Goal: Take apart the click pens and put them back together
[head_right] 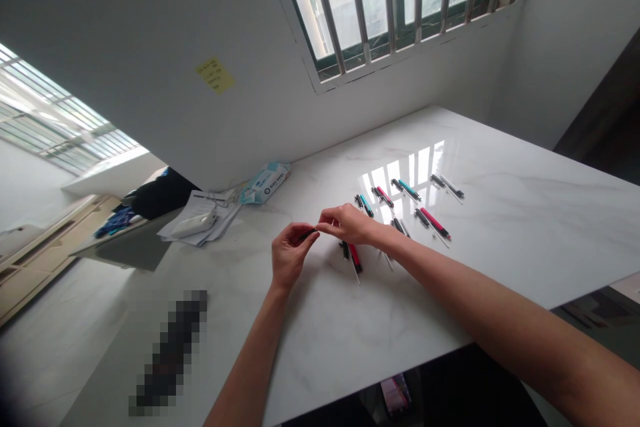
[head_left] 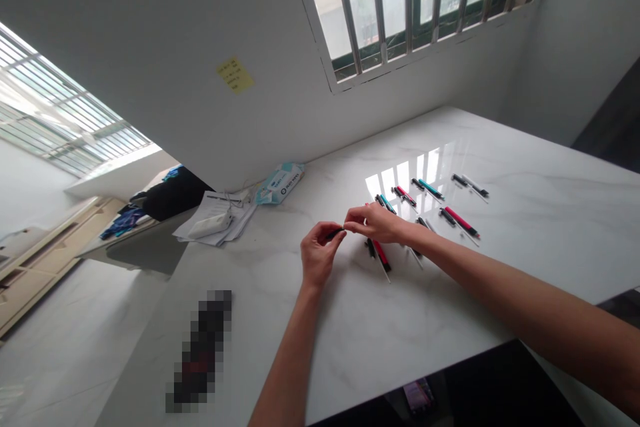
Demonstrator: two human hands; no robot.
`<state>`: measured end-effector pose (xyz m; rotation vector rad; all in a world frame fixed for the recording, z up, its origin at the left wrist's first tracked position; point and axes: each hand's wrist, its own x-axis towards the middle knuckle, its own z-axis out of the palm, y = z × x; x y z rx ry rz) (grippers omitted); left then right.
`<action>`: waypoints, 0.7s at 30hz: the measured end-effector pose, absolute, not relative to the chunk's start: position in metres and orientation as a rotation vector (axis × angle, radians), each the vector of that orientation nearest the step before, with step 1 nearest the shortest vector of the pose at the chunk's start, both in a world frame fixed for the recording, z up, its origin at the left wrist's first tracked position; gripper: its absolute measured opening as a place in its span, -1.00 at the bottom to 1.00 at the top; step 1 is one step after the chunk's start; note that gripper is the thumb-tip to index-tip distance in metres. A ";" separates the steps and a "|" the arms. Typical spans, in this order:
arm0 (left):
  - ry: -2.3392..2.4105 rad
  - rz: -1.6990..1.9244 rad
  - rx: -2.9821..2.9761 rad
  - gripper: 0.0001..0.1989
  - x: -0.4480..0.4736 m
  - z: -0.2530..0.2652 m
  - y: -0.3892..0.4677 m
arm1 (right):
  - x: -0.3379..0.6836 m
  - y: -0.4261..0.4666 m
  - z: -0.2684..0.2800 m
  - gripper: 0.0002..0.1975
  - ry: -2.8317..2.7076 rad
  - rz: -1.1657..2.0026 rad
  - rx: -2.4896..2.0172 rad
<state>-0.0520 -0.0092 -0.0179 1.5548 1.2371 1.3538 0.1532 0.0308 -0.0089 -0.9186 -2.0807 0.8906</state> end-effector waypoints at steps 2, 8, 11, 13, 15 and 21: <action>1.236 1.354 1.550 -0.72 -0.052 -0.018 -0.009 | 0.153 0.032 -0.010 -0.81 -2.077 0.896 -0.879; 1.185 1.375 1.491 -0.70 -0.051 -0.014 -0.010 | 0.153 0.030 -0.005 -0.80 -2.070 0.932 -0.924; 1.133 1.442 1.300 -0.62 -0.049 -0.013 -0.009 | 0.149 0.024 0.001 -0.75 -2.042 0.967 -0.921; 1.073 1.472 1.117 -0.55 -0.049 -0.013 -0.008 | 0.148 0.023 0.003 -0.72 -2.030 0.973 -0.903; 1.023 1.484 0.963 -0.52 -0.050 -0.012 -0.007 | 0.152 0.026 0.003 -0.71 -2.037 0.938 -0.892; 1.026 1.488 0.847 -0.53 -0.058 -0.006 -0.004 | 0.194 0.056 -0.003 -0.72 -2.091 0.596 -1.091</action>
